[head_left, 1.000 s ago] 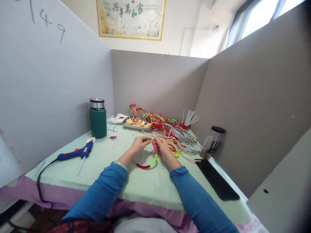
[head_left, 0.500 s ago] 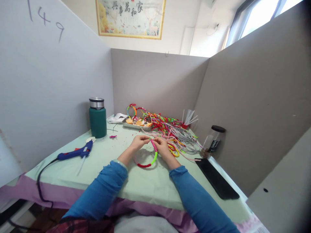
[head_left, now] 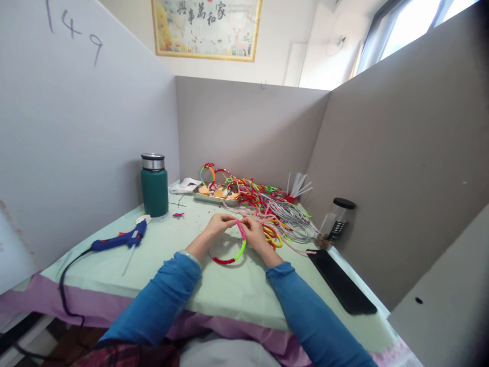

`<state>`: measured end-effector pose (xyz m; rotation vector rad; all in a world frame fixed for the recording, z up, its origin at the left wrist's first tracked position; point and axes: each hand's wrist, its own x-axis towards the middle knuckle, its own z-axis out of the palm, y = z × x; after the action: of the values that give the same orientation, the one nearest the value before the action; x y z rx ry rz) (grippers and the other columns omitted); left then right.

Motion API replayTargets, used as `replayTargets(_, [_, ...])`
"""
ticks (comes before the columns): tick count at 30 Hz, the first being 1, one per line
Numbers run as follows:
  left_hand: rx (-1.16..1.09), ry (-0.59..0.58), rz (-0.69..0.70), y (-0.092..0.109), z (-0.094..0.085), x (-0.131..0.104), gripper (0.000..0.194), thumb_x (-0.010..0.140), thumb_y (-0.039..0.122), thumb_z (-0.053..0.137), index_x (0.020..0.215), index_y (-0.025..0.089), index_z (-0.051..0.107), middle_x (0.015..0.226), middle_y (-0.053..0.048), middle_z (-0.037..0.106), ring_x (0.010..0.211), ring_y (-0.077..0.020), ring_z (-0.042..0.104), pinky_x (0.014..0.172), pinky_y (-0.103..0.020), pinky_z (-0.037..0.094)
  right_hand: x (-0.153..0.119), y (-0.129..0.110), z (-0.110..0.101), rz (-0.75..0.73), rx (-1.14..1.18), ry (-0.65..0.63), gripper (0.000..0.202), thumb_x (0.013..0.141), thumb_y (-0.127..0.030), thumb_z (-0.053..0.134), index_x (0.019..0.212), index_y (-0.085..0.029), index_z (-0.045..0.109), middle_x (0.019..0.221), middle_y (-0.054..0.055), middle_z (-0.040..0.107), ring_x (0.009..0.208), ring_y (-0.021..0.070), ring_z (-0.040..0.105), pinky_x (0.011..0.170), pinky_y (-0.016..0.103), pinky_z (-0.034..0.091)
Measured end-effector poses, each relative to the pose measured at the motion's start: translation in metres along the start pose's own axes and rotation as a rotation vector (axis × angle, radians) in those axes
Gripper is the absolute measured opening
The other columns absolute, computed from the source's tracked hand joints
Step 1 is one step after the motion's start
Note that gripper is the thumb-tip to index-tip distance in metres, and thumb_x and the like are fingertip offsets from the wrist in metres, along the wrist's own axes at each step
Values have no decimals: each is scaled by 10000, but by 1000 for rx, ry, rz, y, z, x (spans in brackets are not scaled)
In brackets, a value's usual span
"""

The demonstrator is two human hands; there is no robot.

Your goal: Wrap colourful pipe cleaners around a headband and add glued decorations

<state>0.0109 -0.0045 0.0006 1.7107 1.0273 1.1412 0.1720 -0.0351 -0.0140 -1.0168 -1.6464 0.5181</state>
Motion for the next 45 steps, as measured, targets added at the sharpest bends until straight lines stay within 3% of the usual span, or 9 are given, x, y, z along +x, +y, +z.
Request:
replayTargets(8, [144,-17,5,-6,-1,2,358,634,411,653,811,109,729,723,-56,681,677,-163,572,630,-257,408,0,0,-2,-142,-192,13,103,814,-229,484,748,-191,553,735,23,584,690,164,512,627,268,372])
replayTargets(13, [249,-93,-23,-4,-1,-2,347,641,397,633,795,104,737,644,-23,647,590,-130,516,580,-242,368,-1,0,-3,-168,-208,-12,96,802,-194,477,738,-192,549,737,20,575,699,160,512,644,271,371])
replayTargets(19, [296,-170,-1,-1,0,-4,336,645,387,629,773,97,736,572,6,584,531,-102,441,519,-227,325,2,-3,-7,30,56,-111,69,739,-244,548,708,-185,566,636,-19,544,568,124,474,538,248,351])
replayTargets(23, [225,-191,80,-3,1,-3,326,661,389,640,789,103,728,660,-18,639,582,-113,499,563,-225,377,4,-5,-10,218,309,-163,119,690,-290,602,703,-184,551,549,-54,477,455,89,396,440,227,287])
replayTargets(28, [149,-202,146,-1,3,-3,290,669,356,653,802,105,709,717,-41,669,630,-129,546,601,-231,414,6,-2,-9,393,530,-164,178,642,-293,654,737,-189,544,571,-62,483,449,70,402,426,207,276])
replayTargets(35, [77,-126,202,5,5,-4,258,664,335,682,763,98,666,692,-39,646,614,-116,542,594,-224,417,6,-3,-8,407,604,-158,223,644,-346,674,694,-185,527,550,-62,463,457,69,408,433,206,277])
replayTargets(40, [66,-85,256,9,5,-7,356,679,320,685,964,111,645,599,13,590,516,-82,477,516,-198,372,5,-2,-7,410,623,-166,225,663,-356,664,670,-190,512,533,-57,452,445,75,397,425,214,277])
replayTargets(45, [77,-37,257,9,5,-5,283,685,316,673,889,124,711,733,-61,690,655,-145,596,623,-243,452,6,2,-4,422,629,-160,211,650,-326,664,635,-191,503,508,-63,429,428,74,377,412,213,263])
